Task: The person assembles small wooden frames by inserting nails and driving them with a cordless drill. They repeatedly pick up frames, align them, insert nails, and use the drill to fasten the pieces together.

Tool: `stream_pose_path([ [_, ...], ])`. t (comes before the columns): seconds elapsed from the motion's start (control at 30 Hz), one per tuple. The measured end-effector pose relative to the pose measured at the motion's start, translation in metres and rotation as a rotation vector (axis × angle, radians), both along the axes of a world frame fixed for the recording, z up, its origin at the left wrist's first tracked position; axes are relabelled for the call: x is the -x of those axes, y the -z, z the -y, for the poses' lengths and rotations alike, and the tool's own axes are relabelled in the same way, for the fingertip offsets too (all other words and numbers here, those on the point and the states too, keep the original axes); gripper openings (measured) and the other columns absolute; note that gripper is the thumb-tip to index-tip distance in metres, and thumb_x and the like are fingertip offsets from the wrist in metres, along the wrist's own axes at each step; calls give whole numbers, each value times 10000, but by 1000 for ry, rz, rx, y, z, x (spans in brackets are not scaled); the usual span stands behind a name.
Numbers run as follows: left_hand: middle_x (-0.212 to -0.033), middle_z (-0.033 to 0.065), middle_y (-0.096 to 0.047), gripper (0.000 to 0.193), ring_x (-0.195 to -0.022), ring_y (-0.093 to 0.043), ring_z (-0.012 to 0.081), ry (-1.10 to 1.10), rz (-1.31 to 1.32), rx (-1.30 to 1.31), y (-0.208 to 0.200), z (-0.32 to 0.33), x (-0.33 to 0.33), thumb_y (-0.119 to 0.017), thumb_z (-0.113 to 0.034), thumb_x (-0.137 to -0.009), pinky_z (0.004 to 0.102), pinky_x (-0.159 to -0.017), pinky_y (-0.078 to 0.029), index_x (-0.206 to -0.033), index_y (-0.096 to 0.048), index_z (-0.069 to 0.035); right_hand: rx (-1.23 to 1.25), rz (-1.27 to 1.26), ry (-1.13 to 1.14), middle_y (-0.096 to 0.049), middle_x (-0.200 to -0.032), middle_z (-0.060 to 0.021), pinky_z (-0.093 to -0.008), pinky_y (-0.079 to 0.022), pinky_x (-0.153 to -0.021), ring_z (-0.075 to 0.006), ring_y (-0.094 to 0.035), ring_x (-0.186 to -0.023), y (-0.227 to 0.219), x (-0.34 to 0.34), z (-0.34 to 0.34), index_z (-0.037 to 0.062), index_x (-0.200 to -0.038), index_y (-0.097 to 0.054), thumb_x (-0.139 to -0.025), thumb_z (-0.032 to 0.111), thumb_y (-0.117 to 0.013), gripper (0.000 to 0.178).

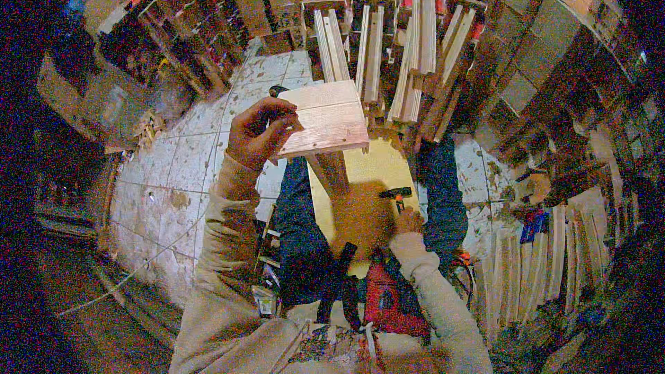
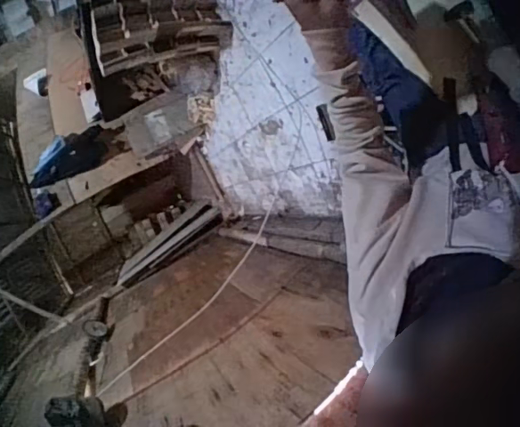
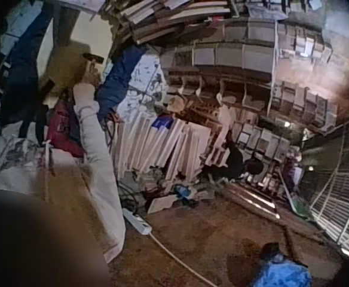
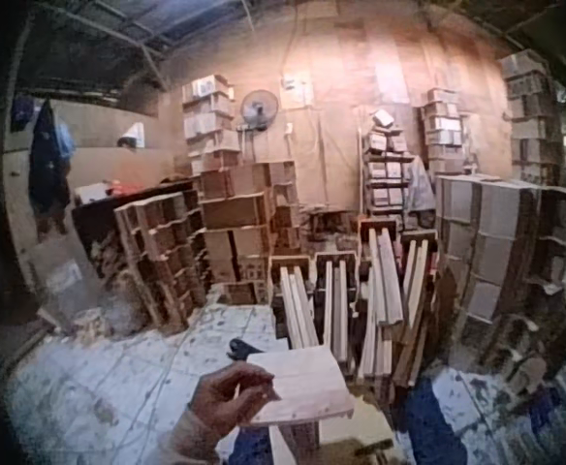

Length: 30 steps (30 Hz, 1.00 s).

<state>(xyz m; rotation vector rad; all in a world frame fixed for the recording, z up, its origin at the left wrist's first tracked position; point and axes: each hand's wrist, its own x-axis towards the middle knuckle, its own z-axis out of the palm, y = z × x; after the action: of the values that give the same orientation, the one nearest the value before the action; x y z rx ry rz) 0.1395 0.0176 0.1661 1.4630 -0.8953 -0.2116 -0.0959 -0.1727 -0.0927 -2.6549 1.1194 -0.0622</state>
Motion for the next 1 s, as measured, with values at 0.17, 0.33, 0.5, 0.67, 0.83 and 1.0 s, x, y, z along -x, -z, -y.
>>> stream_pose_path([
  [0.17, -937, 101, -646, 220, -836, -645, 166, 60, 56, -17, 0, -2, 0, -548, 70, -813, 280, -777, -512, -1019, -609, 25, -172, -38, -4, -644, -836, -207, -482, -514, -712, -410, -637, -820, 20, 37, 22, 17, -958, -548, -836, 242, -609, 264],
  [0.33, -911, 77, -638, 280, -873, -625, 163, 43, 135, -56, -6, -5, 2, -541, 34, -774, 283, -820, -489, -1045, -610, 18, -517, 516, -31, -562, -697, -88, -378, -447, -458, -225, -561, -550, -128, 9, 28, 30, -1123, -530, -936, 299, -535, 328],
  [0.5, -885, 77, -631, 330, -858, -635, 156, 11, 13, 17, -5, -4, 9, -639, -15, -831, 281, -792, -504, -1150, -556, -6, -974, 839, -189, -445, -578, 20, -267, -342, -389, -92, -426, -424, -306, 0, -11, 43, -1247, -487, -983, 277, -468, 353],
  [0.67, -912, 75, -632, 371, -782, -641, 111, -5, -19, 29, -1, -5, 8, -661, -65, -855, 238, -663, -530, -1195, -519, -26, -622, 422, -573, -540, -575, -70, -334, -397, -464, -170, -527, -479, -353, -24, -37, 5, -1134, -544, -983, 276, -463, 320],
  [0.83, -1065, 116, -589, 464, -906, -608, 161, 1, 58, 88, 10, 0, 0, -561, 27, -870, 276, -798, -515, -1303, -410, -44, -520, 666, -328, -495, -557, -30, -309, -382, -465, -149, -474, -465, -396, -11, -43, 34, -981, -568, -976, 314, -472, 296],
  [1.0, -1210, 128, -514, 551, -1090, -545, 220, 1, 26, 153, 23, 4, -8, -424, 143, -835, 336, -925, -486, -1337, -349, -75, -808, 1031, -605, -449, -586, -1, -244, -315, -391, -79, -379, -433, -393, -12, -35, 98, -1013, -511, -979, 390, -445, 301],
])
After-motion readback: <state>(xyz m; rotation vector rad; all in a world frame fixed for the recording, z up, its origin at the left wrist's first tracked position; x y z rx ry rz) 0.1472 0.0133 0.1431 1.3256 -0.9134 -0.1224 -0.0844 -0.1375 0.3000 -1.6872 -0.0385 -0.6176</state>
